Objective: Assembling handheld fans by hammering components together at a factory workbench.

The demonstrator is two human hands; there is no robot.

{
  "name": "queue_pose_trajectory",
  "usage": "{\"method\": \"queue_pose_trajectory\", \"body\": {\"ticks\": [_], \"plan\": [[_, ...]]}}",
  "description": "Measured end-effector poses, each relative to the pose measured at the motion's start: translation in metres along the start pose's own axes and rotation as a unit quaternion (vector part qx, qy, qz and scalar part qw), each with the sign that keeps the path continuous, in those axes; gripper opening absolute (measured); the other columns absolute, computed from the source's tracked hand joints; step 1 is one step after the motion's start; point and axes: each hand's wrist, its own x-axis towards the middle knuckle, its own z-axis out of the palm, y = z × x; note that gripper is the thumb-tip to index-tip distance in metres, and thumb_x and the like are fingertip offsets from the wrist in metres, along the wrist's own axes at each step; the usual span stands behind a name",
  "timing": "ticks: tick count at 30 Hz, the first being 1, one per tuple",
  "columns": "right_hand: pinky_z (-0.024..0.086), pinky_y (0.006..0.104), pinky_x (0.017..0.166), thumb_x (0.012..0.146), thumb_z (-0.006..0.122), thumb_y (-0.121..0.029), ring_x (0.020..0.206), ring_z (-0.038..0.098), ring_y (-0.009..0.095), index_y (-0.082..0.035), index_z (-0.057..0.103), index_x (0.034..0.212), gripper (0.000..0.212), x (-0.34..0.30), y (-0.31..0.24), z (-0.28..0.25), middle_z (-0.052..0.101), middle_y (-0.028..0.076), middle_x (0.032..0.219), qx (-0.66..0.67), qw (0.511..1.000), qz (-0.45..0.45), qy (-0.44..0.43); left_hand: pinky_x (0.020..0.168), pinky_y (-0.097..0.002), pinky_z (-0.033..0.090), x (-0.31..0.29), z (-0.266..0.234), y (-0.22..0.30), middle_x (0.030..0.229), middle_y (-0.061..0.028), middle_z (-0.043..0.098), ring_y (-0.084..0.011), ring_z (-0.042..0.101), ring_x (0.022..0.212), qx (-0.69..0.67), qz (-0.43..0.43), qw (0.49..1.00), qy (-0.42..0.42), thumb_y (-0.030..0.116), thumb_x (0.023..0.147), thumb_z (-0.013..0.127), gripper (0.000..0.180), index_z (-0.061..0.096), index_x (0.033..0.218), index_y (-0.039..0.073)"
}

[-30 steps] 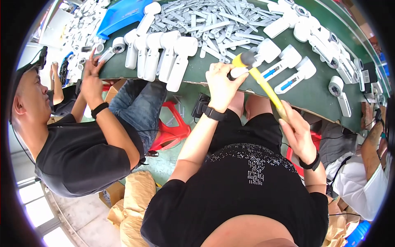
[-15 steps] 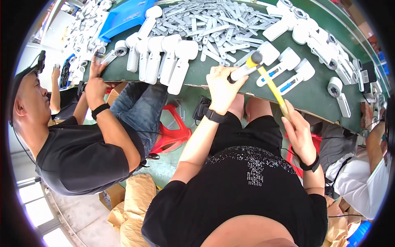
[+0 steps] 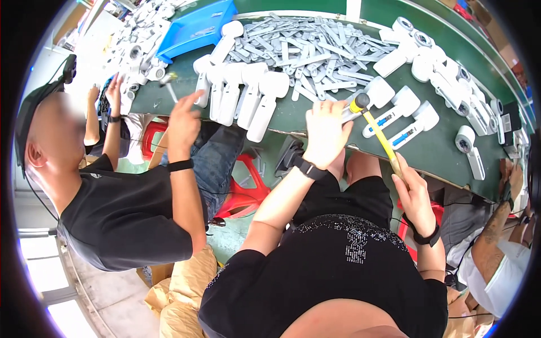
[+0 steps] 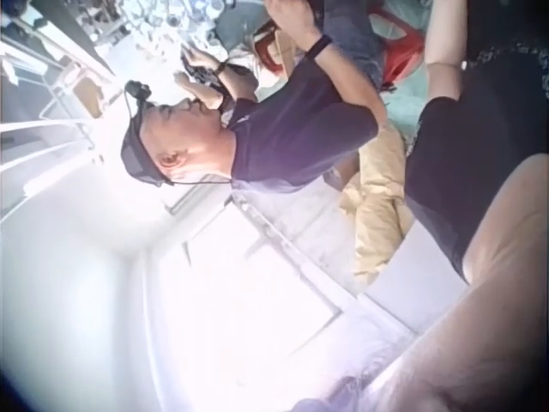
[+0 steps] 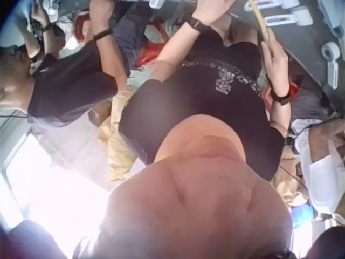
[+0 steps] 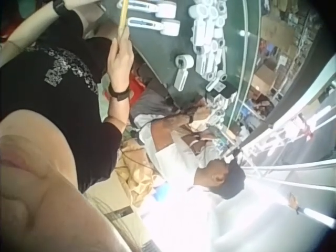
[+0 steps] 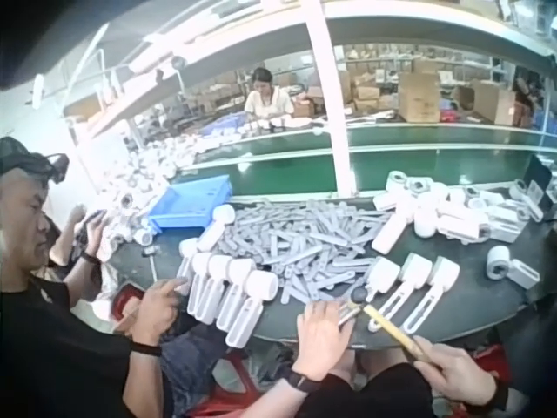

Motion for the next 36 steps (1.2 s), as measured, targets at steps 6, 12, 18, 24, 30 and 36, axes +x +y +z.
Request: {"method": "queue_pose_trajectory", "body": {"ticks": [6, 12, 18, 24, 30, 36], "plan": [[0.045, 0.0244, 0.065, 0.090, 0.057, 0.000, 0.067, 0.053, 0.013, 0.001, 0.048, 0.137, 0.048, -0.011, 0.016, -0.005, 0.056, 0.007, 0.080, 0.065, 0.994, -0.025, 0.080, 0.081, -0.0384, 0.046, 0.012, 0.005, -0.011, 0.095, -0.0128, 0.057, -0.0318, 0.054, 0.092, -0.162, 0.021, 0.986, -0.032, 0.002, 0.082, 0.065, 0.041, 0.062, 0.122, 0.010], [0.034, 0.0189, 0.047, 0.091, 0.052, 0.000, 0.050, 0.042, 0.003, 0.000, 0.044, 0.141, 0.050, -0.026, 0.030, -0.002, 0.050, -0.002, 0.071, 0.248, 0.946, 0.037, 0.205, 0.090, -0.0387, 0.046, 0.047, -0.052, -0.041, 0.109, -0.0183, 0.062, -0.0323, 0.057, 0.102, -0.027, 0.012, 0.997, 0.075, -0.003, 0.082, 0.058, 0.046, 0.061, 0.126, 0.011], [0.034, 0.0175, 0.045, 0.094, 0.052, -0.004, 0.049, 0.042, 0.002, -0.001, 0.042, 0.142, 0.049, -0.024, 0.044, 0.003, 0.051, -0.002, 0.072, 0.290, 0.928, 0.096, 0.211, 0.085, -0.0469, 0.046, 0.118, -0.082, -0.130, 0.098, -0.0178, 0.065, -0.0364, 0.059, 0.095, 0.230, -0.093, 0.958, 0.141, 0.016, 0.084, 0.065, 0.033, 0.066, 0.117, 0.015], [0.034, 0.0174, 0.045, 0.095, 0.052, -0.006, 0.049, 0.041, 0.002, -0.002, 0.042, 0.142, 0.049, -0.027, 0.055, 0.004, 0.050, -0.003, 0.072, 0.320, 0.922, 0.098, 0.195, 0.084, -0.0504, 0.044, 0.138, -0.071, -0.168, 0.108, -0.0191, 0.060, -0.0365, 0.052, 0.106, 0.321, -0.167, 0.928, 0.093, 0.009, 0.077, 0.064, 0.033, 0.068, 0.110, 0.013], [0.034, 0.0173, 0.045, 0.094, 0.053, -0.005, 0.050, 0.041, 0.002, -0.003, 0.043, 0.142, 0.049, -0.028, 0.061, 0.007, 0.050, -0.002, 0.073, 0.323, 0.919, 0.096, 0.203, 0.093, -0.0437, 0.045, 0.133, -0.036, -0.083, 0.118, -0.0099, 0.057, -0.0323, 0.050, 0.111, 0.169, 0.193, 0.965, -0.047, 0.002, 0.065, 0.074, 0.046, 0.071, 0.106, 0.020], [0.034, 0.0176, 0.045, 0.093, 0.053, -0.003, 0.051, 0.042, 0.002, -0.003, 0.043, 0.142, 0.050, -0.031, 0.059, 0.004, 0.050, -0.002, 0.073, 0.316, 0.924, 0.090, 0.198, 0.093, -0.0399, 0.043, 0.141, -0.008, -0.074, 0.115, -0.0035, 0.059, -0.0283, 0.048, 0.113, 0.138, 0.265, 0.941, -0.157, 0.009, 0.067, 0.075, 0.030, 0.076, 0.094, 0.022]]}}
